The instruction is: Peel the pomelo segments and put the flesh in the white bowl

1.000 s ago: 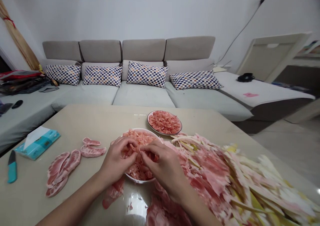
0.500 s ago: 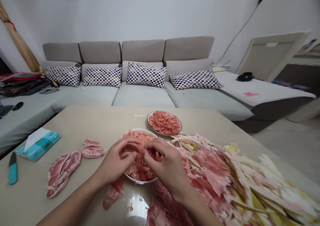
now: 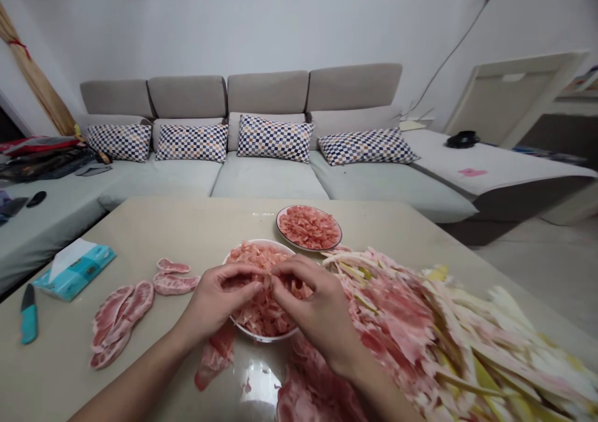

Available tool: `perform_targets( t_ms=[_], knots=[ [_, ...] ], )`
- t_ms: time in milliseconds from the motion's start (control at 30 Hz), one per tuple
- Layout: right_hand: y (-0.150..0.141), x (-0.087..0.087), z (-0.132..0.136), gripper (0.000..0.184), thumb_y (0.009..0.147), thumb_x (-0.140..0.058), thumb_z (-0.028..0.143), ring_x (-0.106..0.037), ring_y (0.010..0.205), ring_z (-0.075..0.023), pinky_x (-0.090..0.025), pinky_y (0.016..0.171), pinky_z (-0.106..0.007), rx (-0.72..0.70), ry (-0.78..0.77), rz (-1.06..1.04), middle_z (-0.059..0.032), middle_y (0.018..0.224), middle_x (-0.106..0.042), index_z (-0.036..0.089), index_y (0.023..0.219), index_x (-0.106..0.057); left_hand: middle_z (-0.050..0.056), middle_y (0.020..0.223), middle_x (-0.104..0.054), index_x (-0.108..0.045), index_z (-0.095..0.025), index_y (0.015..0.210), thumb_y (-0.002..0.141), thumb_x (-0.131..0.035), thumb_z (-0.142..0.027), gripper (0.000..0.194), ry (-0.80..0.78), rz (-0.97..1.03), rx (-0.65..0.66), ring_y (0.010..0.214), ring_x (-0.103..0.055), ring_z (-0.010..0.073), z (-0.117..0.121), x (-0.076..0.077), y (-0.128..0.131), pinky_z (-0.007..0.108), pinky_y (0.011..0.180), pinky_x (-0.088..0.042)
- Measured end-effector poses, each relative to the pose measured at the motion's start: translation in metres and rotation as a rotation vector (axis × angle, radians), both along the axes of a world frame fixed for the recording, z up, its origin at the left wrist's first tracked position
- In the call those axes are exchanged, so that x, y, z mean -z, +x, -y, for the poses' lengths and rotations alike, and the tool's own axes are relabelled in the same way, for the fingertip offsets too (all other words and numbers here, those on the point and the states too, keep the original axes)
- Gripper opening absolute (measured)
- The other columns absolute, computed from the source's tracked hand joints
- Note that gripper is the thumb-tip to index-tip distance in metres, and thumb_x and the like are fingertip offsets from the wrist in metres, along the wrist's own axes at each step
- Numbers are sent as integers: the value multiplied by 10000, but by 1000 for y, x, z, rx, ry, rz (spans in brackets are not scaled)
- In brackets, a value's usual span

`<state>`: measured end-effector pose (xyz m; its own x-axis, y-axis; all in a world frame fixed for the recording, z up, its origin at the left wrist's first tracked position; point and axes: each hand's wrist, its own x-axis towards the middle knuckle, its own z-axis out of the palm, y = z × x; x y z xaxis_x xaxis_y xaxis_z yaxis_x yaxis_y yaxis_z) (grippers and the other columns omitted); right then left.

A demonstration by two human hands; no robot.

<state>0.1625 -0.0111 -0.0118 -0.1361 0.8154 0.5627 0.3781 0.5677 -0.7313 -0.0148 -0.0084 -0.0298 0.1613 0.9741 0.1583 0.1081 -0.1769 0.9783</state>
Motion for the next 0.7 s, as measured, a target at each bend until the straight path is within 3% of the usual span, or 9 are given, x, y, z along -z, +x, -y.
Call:
perform_targets(
  t_ms=[167,267,433,700],
  knots=[
    [7,-6,-2,115,774,-602,134,-584,671,-143,-427,612,-240,-70,-219,-79,-3,733,-672,188,722,-689,66,1163,-723,-728,-225,1064,824,-676,-294,255,56,-81,-17,1111,-639,231,0,-7,0,359,1002,-479],
    [6,-8,-3,104,782,-611,171,-596,708,-152,-431,624,-243,-98,-276,-86,-7,766,-696,194,741,-705,47,1235,-690,-700,-261,1128,815,-692,-284,314,51,-71,0,1191,-592,220,3,-8,3,354,1058,-429],
    [1,-7,-2,117,773,-603,158,-570,661,-141,-406,586,-235,-103,-254,-50,3,710,-668,193,730,-705,45,1043,-749,-719,-217,1009,796,-708,-247,215,-30,52,19,969,-686,194,7,-6,8,298,892,-525],
    [-3,-3,1,111,721,-582,92,-519,626,-133,-381,583,-243,-77,-183,26,12,660,-583,177,660,-621,9,874,-694,-694,-190,852,796,-670,-184,61,10,-12,-19,831,-638,147,7,-7,7,232,780,-493]
  ],
)
